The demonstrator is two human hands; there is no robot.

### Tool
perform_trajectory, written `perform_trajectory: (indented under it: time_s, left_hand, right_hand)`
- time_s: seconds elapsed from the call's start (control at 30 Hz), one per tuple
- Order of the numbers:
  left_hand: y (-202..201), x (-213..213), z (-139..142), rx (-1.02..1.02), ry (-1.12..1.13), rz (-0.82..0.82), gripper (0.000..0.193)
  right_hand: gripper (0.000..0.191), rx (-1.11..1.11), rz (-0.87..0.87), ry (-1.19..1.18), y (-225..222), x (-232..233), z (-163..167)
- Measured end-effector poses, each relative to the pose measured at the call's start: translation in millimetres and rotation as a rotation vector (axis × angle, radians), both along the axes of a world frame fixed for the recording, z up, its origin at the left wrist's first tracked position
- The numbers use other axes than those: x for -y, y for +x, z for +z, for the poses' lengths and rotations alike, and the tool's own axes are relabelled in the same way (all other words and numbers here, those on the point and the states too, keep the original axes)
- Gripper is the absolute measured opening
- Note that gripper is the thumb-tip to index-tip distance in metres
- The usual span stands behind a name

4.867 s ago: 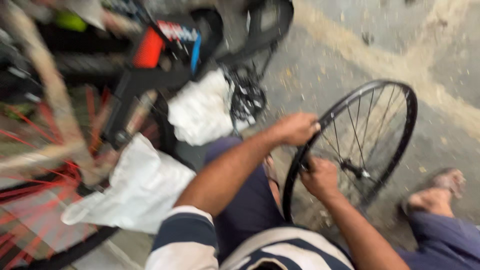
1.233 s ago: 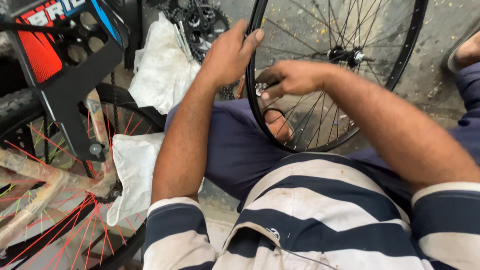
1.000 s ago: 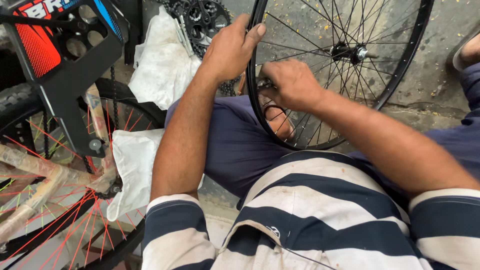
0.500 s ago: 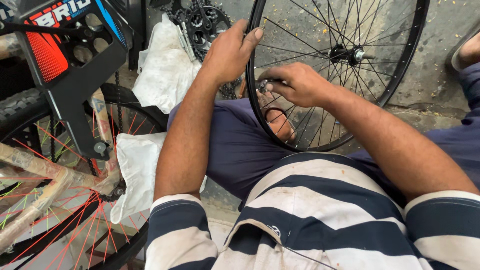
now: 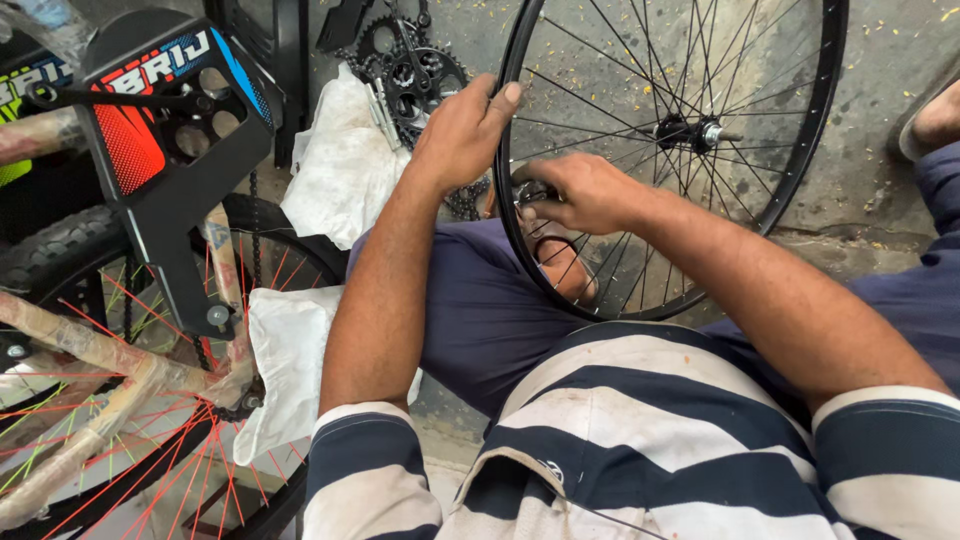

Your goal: The person sits on the ground and uses a spoke wrench to tighten and loosen the nipples on a bicycle wheel rim. They rotate the wheel periodically to access different spokes and continue adjusting tension throughout the clip.

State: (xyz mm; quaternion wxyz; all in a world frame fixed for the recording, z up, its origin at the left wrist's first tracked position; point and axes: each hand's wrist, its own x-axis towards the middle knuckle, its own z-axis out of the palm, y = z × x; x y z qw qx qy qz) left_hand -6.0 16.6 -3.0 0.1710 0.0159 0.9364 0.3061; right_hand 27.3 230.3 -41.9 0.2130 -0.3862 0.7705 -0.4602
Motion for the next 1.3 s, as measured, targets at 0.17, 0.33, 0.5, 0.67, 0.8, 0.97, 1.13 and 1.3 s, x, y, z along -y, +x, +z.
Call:
perform_trajectory:
  time_s: [0.17,0.33,0.5,0.67,0.8,0.97,1.13,1.3]
  left_hand:
    - [-1.2,-5.3,4.1,-0.130,0.279,0.045,0.048]
    - [-0.4,-3.0,10.6,-0.144,0.212,0.054,0.050]
    - [1.1,-3.0,6.8,-0.155,0.120,-0.029,0.049]
    - [2.2,-2.3,5.5,-0.127,0.108,-0.039,0.045]
    - [1.8,-3.4,9.0,-0.098,0.105,-0.029,0.045]
    - [0.9,-6.8,13.6,-0.116,0.144,-0.040,0.044]
    - [-1.9,-8.1,19.1,-0.112,0.137,-0.033,0.044]
    - [0.0,-11.3,20.1,-0.082,0.094,-0.028,0.046]
  right_hand:
    - [0.023,0.043,-0.005,0.118,5.5,-1.6,0.0]
    - [0.026,-0.017,0.008,-0.081,24.4,-9.3,8.1]
    - [0.026,-0.171,-0.117,-0.110,34.5,-24.3,19.3]
    - [0.021,-0.333,-0.427,-0.185,30.5,-29.0,18.8]
    - [0.021,-0.106,-0.397,-0.272,17.2,-16.2,6.8]
    - [0.028,0.466,-0.344,-0.045,-12.2,-1.8,-8.2]
    - [0.039,0.467,-0.226,-0.134,-22.2,-1.7,-4.5]
    - [0.017,-0.764,-0.317,0.148,3.2,16.3,9.7]
